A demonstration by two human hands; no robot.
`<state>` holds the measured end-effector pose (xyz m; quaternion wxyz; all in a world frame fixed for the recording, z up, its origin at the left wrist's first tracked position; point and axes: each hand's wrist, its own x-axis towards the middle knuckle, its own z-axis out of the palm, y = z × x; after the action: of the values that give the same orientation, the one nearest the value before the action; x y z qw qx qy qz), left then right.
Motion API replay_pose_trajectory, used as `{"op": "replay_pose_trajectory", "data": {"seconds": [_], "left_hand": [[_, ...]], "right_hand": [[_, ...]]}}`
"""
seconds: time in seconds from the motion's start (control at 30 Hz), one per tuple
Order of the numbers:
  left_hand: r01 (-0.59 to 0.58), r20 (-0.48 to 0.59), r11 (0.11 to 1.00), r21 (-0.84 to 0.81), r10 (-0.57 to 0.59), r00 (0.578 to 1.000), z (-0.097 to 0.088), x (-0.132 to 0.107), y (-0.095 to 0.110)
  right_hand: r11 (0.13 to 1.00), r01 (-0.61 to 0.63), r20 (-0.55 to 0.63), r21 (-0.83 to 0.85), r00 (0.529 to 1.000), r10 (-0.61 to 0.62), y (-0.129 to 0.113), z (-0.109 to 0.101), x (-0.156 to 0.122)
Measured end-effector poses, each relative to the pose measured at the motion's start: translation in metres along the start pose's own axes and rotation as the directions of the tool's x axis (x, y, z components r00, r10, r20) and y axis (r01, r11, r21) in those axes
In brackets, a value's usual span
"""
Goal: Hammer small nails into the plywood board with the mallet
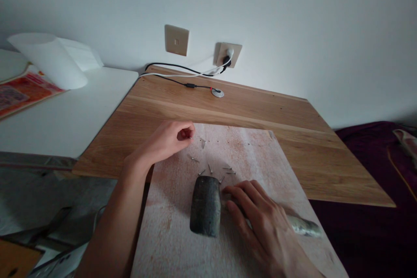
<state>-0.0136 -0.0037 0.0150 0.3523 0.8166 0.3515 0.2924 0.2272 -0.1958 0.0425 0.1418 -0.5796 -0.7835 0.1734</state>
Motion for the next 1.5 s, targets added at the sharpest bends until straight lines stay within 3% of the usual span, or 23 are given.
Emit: {"op": "replay_pose_trajectory", "data": {"seconds": [0.6,1.5], "left_hand": [[0.067,-0.026,0.998,0.005,-0.067,0.997,-0.0003,-0.0014,0.0018],[0.073,-0.009,0.997,0.002,-0.073,0.997,-0.0018,-0.0018,0.0068]], "right_hand": [[1.0,0.007,-0.013,-0.011,1.0,-0.007,-0.0004,-0.0003,-0.0003],[1.0,0.01,-0.021,-0.006,1.0,-0.01,-0.0014,-0.001,-0.0015]]}}
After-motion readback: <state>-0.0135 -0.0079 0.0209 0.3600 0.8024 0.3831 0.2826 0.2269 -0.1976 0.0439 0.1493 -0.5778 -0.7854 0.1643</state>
